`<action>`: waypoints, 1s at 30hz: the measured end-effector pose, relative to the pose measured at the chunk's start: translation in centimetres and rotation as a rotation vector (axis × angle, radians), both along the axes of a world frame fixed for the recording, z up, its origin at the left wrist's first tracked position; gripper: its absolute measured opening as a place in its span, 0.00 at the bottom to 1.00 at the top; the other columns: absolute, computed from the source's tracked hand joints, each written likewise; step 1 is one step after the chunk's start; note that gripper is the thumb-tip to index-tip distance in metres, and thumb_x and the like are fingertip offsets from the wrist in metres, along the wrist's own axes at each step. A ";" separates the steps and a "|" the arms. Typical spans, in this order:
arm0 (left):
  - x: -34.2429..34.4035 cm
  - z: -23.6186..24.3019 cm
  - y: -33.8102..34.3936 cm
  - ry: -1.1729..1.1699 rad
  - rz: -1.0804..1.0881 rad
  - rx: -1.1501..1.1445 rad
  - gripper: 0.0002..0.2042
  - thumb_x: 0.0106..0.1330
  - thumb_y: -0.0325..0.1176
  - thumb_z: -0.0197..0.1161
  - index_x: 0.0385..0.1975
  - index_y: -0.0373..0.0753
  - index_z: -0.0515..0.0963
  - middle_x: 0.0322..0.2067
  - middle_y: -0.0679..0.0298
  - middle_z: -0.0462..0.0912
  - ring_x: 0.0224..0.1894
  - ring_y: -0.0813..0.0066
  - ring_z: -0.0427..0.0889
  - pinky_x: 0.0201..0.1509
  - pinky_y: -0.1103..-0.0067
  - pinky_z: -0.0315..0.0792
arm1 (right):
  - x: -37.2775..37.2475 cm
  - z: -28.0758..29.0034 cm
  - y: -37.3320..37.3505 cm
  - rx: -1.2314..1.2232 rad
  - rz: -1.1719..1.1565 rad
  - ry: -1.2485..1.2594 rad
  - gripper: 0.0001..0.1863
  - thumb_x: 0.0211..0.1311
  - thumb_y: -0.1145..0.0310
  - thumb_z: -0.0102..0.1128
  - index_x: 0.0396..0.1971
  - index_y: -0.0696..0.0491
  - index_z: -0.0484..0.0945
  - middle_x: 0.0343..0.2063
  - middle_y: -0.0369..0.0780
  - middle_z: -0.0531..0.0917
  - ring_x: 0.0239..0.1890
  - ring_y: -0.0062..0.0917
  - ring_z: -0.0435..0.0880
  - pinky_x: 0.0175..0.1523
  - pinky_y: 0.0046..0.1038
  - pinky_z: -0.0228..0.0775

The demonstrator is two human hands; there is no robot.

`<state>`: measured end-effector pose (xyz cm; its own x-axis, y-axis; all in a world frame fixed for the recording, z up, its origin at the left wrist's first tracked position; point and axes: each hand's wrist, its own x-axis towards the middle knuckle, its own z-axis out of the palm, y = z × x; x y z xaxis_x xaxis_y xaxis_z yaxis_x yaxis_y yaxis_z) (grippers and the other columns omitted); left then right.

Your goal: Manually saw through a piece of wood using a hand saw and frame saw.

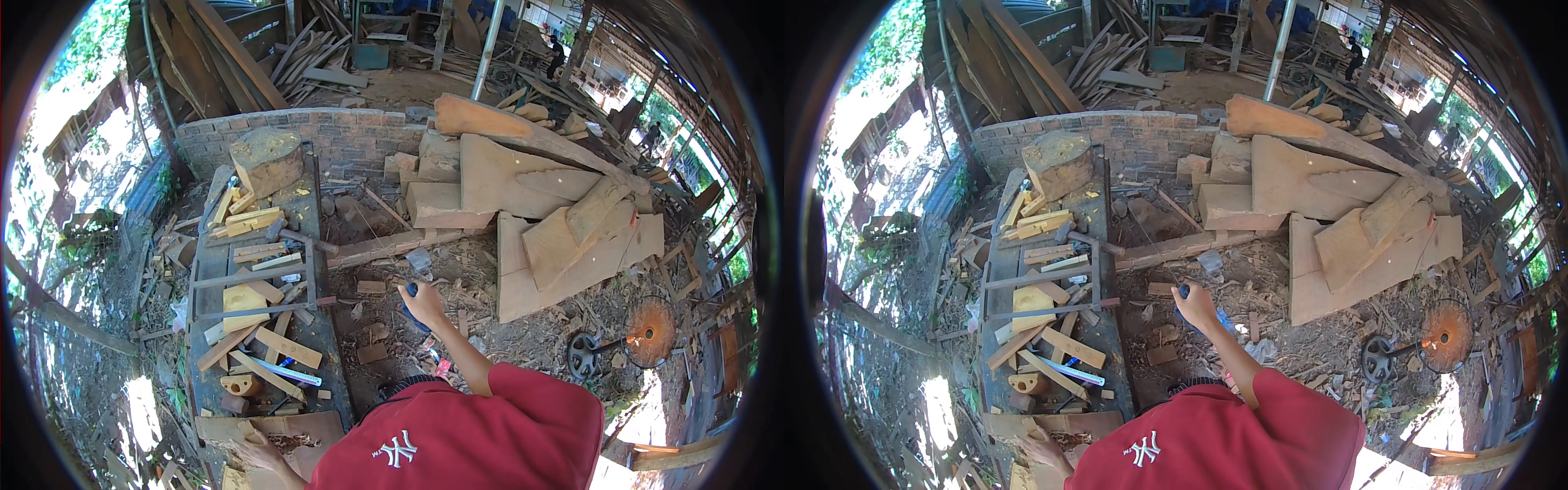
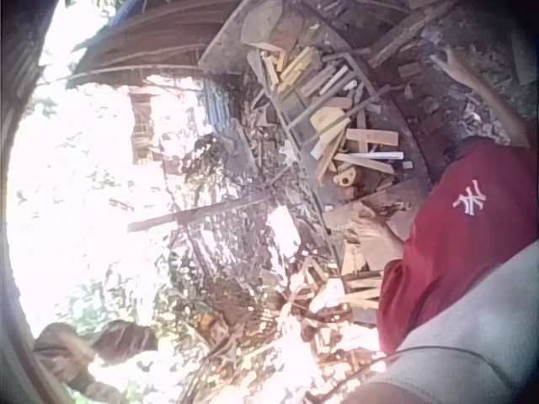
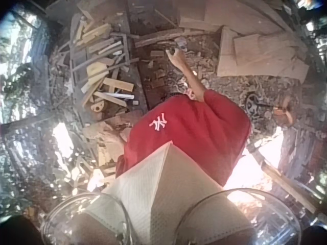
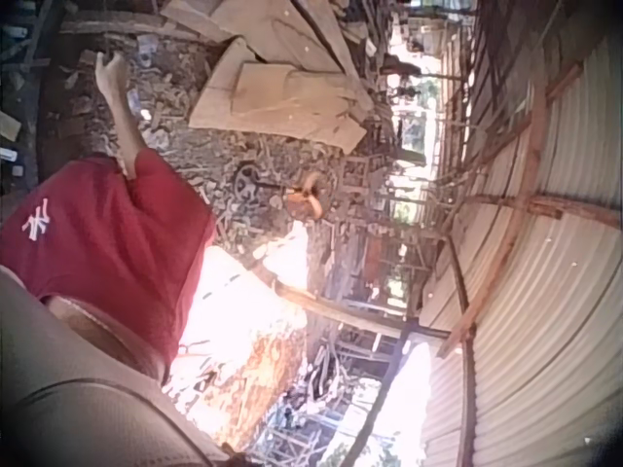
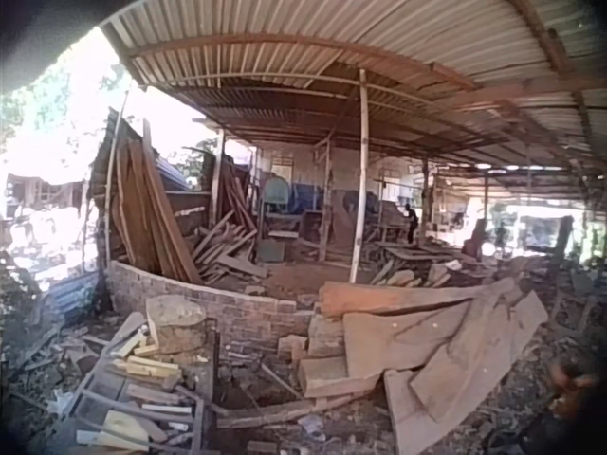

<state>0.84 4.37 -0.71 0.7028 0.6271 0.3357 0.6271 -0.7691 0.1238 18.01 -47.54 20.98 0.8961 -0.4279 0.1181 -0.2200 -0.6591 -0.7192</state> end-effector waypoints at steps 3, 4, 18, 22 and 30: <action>0.1 0.2 -0.2 -0.018 0.015 0.022 0.35 0.65 0.51 0.55 0.64 0.29 0.60 0.68 0.52 0.55 0.64 0.52 0.64 0.66 0.64 0.59 | 0.3 -0.7 0.2 -0.008 0.011 0.024 0.22 0.59 0.53 0.59 0.26 0.61 0.77 0.24 0.55 0.81 0.33 0.51 0.82 0.38 0.44 0.73; 0.0 -0.2 0.0 -0.062 -0.011 0.047 0.34 0.65 0.51 0.56 0.62 0.28 0.62 0.69 0.52 0.54 0.64 0.52 0.64 0.66 0.64 0.60 | 0.5 -1.0 0.3 -0.018 0.023 0.048 0.23 0.59 0.52 0.59 0.26 0.62 0.78 0.24 0.55 0.81 0.33 0.51 0.82 0.38 0.44 0.73; 0.2 1.0 -0.8 -0.041 -0.008 -0.033 0.26 0.64 0.48 0.57 0.50 0.29 0.71 0.69 0.51 0.54 0.64 0.52 0.64 0.63 0.62 0.62 | 1.3 -2.2 0.3 -0.011 0.064 0.035 0.24 0.59 0.51 0.58 0.25 0.62 0.78 0.24 0.56 0.81 0.32 0.52 0.81 0.39 0.44 0.73; 0.0 0.3 -0.2 -0.085 -0.028 0.037 0.25 0.65 0.48 0.56 0.51 0.31 0.71 0.68 0.50 0.55 0.64 0.51 0.64 0.64 0.62 0.62 | 1.2 -3.6 -0.2 -0.063 0.037 -0.045 0.23 0.60 0.53 0.59 0.23 0.61 0.78 0.18 0.49 0.81 0.26 0.44 0.82 0.34 0.38 0.72; 0.1 0.0 0.0 -0.066 -0.023 0.022 0.26 0.64 0.49 0.57 0.50 0.30 0.72 0.68 0.51 0.54 0.62 0.51 0.66 0.63 0.63 0.63 | -0.1 -1.2 -0.6 -0.005 0.008 0.015 0.23 0.59 0.52 0.59 0.26 0.62 0.78 0.23 0.55 0.81 0.31 0.52 0.81 0.37 0.43 0.73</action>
